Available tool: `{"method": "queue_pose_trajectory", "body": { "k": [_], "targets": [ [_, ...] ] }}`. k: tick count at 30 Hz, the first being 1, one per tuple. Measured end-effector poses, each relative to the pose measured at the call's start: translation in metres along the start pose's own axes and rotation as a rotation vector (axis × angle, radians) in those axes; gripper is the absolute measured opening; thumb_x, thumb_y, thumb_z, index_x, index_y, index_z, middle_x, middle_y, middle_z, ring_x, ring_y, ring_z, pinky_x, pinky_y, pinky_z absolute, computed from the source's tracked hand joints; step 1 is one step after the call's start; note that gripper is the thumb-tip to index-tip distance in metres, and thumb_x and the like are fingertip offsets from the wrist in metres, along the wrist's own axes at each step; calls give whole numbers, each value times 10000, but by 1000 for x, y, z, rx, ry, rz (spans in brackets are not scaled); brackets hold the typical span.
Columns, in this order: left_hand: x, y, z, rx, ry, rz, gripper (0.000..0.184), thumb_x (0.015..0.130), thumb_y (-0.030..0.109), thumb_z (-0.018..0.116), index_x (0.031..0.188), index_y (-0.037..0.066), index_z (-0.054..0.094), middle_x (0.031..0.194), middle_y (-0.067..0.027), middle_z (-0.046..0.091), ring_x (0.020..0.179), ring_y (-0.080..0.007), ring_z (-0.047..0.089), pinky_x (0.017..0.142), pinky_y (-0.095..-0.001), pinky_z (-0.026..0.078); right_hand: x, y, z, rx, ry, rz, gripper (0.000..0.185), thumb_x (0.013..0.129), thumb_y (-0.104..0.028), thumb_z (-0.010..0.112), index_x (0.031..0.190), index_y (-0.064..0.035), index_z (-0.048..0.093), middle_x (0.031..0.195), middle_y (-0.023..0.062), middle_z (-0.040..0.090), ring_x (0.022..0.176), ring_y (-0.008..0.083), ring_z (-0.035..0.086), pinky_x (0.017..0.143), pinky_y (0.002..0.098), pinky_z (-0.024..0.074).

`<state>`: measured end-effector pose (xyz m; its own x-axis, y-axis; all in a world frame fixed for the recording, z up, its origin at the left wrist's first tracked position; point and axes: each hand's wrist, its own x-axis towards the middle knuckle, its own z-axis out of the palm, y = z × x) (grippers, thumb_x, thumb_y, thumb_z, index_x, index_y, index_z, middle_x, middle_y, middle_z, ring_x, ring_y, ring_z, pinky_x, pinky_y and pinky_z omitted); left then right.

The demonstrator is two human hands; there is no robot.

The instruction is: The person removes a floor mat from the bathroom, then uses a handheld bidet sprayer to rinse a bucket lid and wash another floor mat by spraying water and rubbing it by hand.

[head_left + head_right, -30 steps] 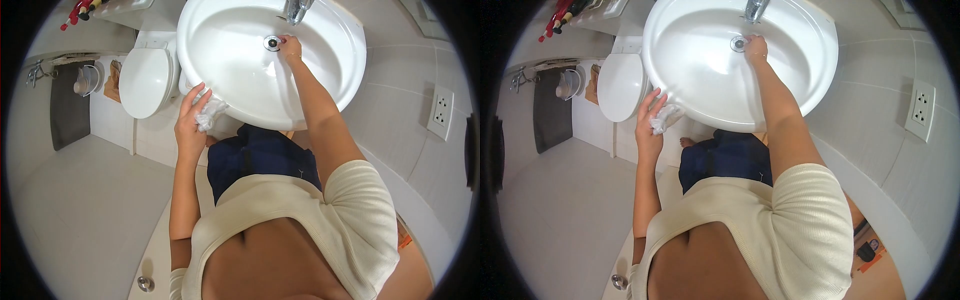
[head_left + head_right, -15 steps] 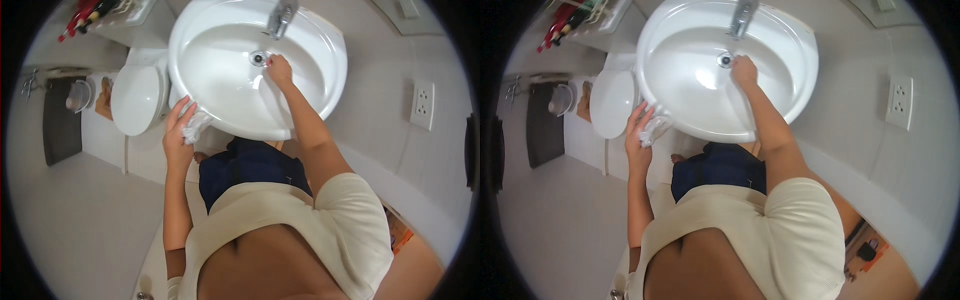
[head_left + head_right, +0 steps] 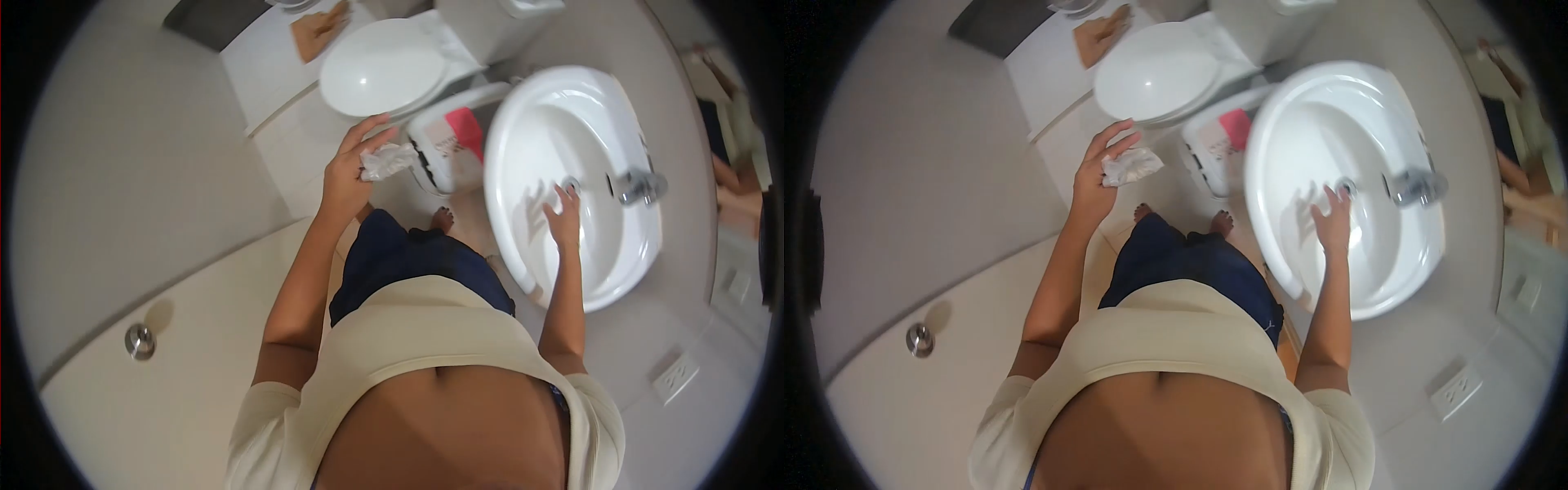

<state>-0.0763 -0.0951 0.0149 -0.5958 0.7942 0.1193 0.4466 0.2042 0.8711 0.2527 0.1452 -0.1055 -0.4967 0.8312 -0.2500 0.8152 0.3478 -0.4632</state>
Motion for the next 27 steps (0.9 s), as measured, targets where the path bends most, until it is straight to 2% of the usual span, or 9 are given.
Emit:
{"method": "queue_pose_trajectory", "body": {
  "k": [1, 4, 8, 11, 15, 17, 21, 23, 27],
  "targets": [
    [-6, -11, -14, -52, 70, -40, 383, 768, -74, 520, 1118, 51, 612, 1250, -54, 500, 1109, -194, 518, 880, -263, 436, 8, 1, 3, -47, 44, -7, 478, 756, -202, 666, 1208, -113, 537, 1347, 183, 357, 1223, 327, 381, 995, 376, 358],
    [-20, -55, -77, -108, 251, -49, 369, 776, -100, 471, 1101, 15, 604, 1262, -52, 484, 1116, -194, 517, 885, -261, 433, 41, -40, -3, 1185, 220, 539, 271, 806, -136, 626, 1058, -38, 602, 981, 106, 581, 892, 192, 559, 752, 328, 500],
    [-29, -101, -162, -217, 513, -218, 340, 792, -122, 394, 1068, -35, 571, 1285, -64, 449, 1126, -216, 516, 905, -272, 421, 92, -63, 5, 1768, 190, 353, 111, 856, -79, 554, 900, 18, 584, 760, 54, 588, 684, 132, 566, 674, 228, 514],
    [-30, -151, -231, 123, 552, -331, 380, 837, -93, 427, 1203, 4, 452, 1267, -99, 466, 1172, -232, 475, 952, -307, 382, 121, -161, 12, 1733, 146, 269, 139, 859, -81, 552, 953, 18, 581, 775, 52, 583, 693, 128, 560, 674, 230, 507],
    [-7, -227, -291, 22, 647, -374, 398, 819, -87, 484, 1203, 11, 449, 1231, -90, 476, 1177, -217, 454, 958, -297, 376, 160, -303, 68, 1535, -39, 167, 281, 842, -97, 571, 1090, 32, 546, 887, 39, 547, 778, 114, 502, 726, 252, 427],
    [13, -255, -314, 95, 747, -435, 231, 790, -43, 536, 1016, -37, 578, 1167, -75, 472, 1052, -219, 532, 859, -297, 432, 172, -377, 105, 1445, -144, 108, 295, 837, -83, 565, 1103, 41, 542, 914, 50, 542, 795, 119, 498, 745, 253, 417],
    [62, -305, -358, 246, 673, -378, 232, 779, 21, 594, 1007, -25, 595, 1091, -77, 470, 949, -205, 540, 801, -301, 437, 197, -522, 171, 1220, -303, 26, 224, 839, -85, 571, 1052, -15, 572, 946, 40, 564, 793, 113, 518, 783, 264, 472],
    [102, -316, -382, 646, 584, -227, 271, 772, 77, 629, 1028, -8, 600, 984, -79, 480, 806, -195, 529, 736, -280, 435, 209, -591, 190, 1150, -311, -34, 213, 819, -100, 609, 1015, -24, 577, 926, 25, 558, 810, 107, 517, 772, 269, 472],
    [192, -313, -411, 219, 533, -388, 304, 764, 116, 650, 1042, 1, 604, 919, -79, 498, 746, -176, 517, 690, -273, 431, 265, -671, 230, 1068, -350, -199, 334, 756, -109, 679, 1064, -30, 576, 927, 19, 543, 842, 126, 519, 759, 264, 465]
  ]
}}
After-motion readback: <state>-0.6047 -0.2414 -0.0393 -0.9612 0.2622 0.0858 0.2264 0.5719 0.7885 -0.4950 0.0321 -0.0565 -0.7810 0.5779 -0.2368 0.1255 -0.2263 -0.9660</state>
